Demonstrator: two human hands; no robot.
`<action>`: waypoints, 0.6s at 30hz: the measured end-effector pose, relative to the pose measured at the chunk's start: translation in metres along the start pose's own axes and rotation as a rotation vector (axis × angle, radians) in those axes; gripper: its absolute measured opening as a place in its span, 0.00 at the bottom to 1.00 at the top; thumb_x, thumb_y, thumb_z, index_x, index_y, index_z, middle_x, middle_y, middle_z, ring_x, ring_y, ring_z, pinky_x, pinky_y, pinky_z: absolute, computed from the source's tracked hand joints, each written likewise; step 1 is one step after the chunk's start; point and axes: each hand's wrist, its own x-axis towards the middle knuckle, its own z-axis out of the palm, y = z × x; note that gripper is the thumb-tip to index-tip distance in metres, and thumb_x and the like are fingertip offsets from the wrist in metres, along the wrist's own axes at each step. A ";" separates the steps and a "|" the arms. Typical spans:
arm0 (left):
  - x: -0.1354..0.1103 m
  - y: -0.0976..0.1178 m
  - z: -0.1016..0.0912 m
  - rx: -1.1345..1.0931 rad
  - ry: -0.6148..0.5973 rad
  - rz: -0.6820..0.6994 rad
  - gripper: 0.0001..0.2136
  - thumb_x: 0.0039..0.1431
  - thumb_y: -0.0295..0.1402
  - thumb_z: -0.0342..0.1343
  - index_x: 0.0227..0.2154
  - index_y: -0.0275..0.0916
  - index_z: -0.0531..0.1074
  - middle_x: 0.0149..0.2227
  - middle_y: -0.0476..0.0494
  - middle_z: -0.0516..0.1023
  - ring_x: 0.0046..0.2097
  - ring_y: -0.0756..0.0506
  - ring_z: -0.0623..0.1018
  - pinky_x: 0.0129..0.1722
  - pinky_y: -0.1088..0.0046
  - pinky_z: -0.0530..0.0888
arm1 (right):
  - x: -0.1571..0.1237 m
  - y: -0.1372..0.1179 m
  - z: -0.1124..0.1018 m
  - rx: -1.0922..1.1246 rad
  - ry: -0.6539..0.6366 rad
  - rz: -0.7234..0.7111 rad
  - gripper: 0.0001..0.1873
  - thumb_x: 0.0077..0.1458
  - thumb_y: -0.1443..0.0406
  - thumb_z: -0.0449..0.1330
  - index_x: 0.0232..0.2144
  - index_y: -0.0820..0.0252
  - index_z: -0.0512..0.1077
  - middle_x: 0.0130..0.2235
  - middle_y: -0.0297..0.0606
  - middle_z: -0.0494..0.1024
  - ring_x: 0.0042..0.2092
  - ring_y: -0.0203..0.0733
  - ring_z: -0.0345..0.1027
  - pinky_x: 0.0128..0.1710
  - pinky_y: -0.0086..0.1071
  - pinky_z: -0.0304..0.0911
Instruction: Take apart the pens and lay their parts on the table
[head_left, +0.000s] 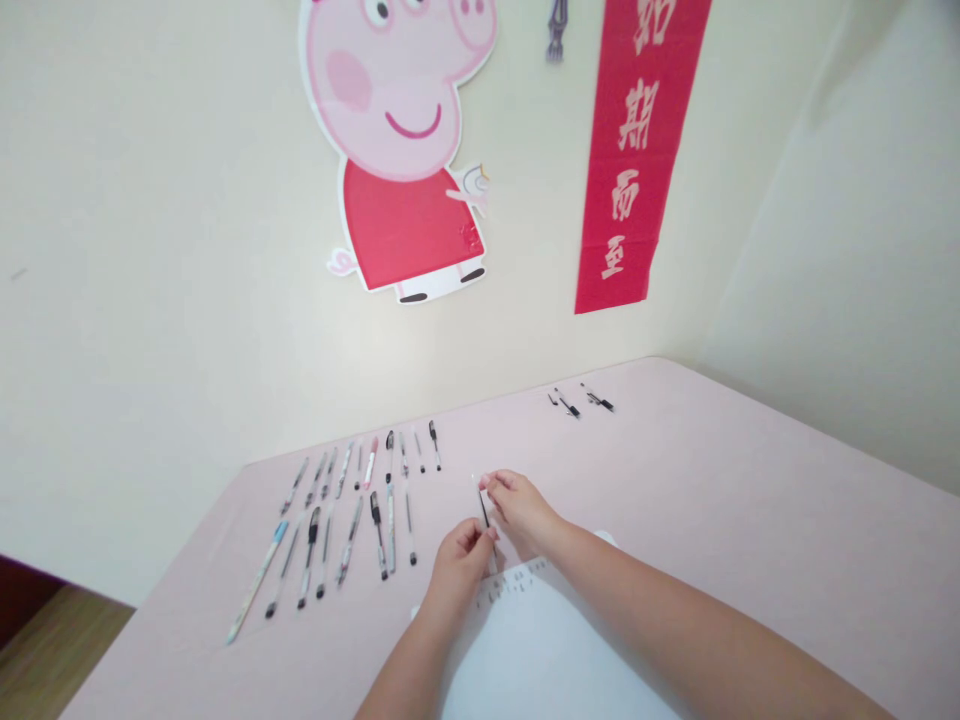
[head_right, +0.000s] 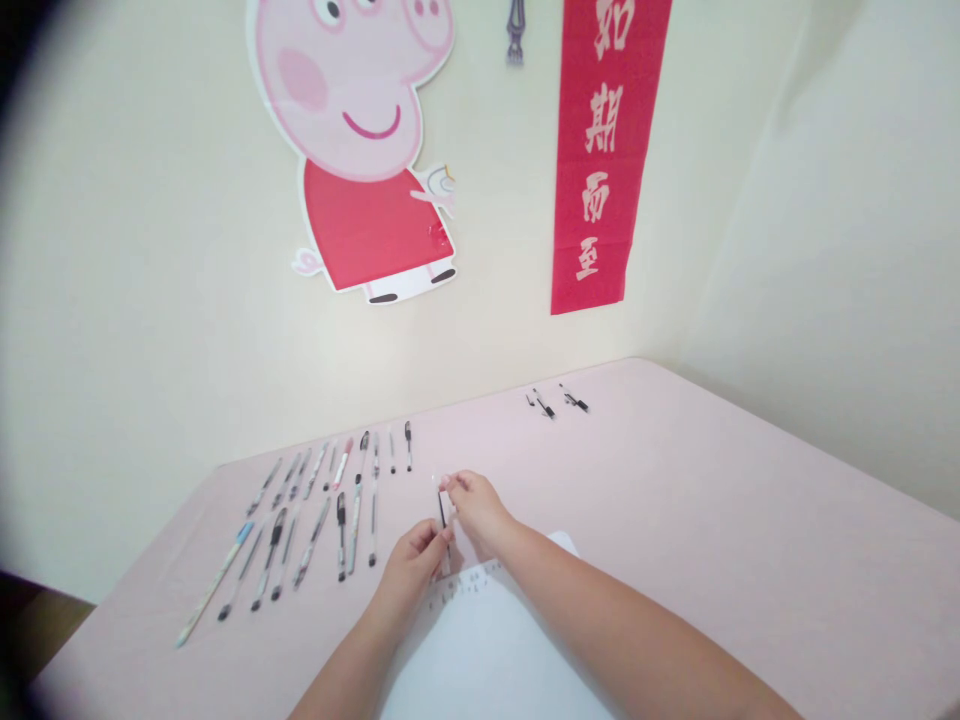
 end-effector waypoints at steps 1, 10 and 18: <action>0.001 -0.003 0.000 -0.006 0.008 0.003 0.17 0.44 0.46 0.58 0.18 0.37 0.62 0.13 0.57 0.57 0.17 0.56 0.57 0.18 0.79 0.53 | -0.002 0.002 0.000 -0.098 -0.026 -0.033 0.11 0.49 0.59 0.55 0.23 0.61 0.66 0.16 0.24 0.58 0.19 0.29 0.50 0.19 0.25 0.45; 0.005 -0.008 0.002 0.011 0.034 0.055 0.16 0.43 0.44 0.59 0.23 0.34 0.70 0.18 0.52 0.64 0.21 0.54 0.62 0.20 0.78 0.58 | -0.003 0.003 0.000 -0.554 -0.082 -0.198 0.09 0.49 0.64 0.55 0.20 0.61 0.67 0.18 0.27 0.62 0.24 0.32 0.54 0.24 0.26 0.48; 0.006 -0.015 0.000 -0.043 0.042 0.035 0.22 0.42 0.44 0.61 0.40 0.36 0.71 0.27 0.49 0.69 0.23 0.55 0.66 0.23 0.78 0.65 | 0.071 0.000 -0.064 -0.558 0.172 -0.125 0.15 0.57 0.59 0.48 0.27 0.63 0.69 0.27 0.36 0.71 0.31 0.38 0.65 0.30 0.30 0.59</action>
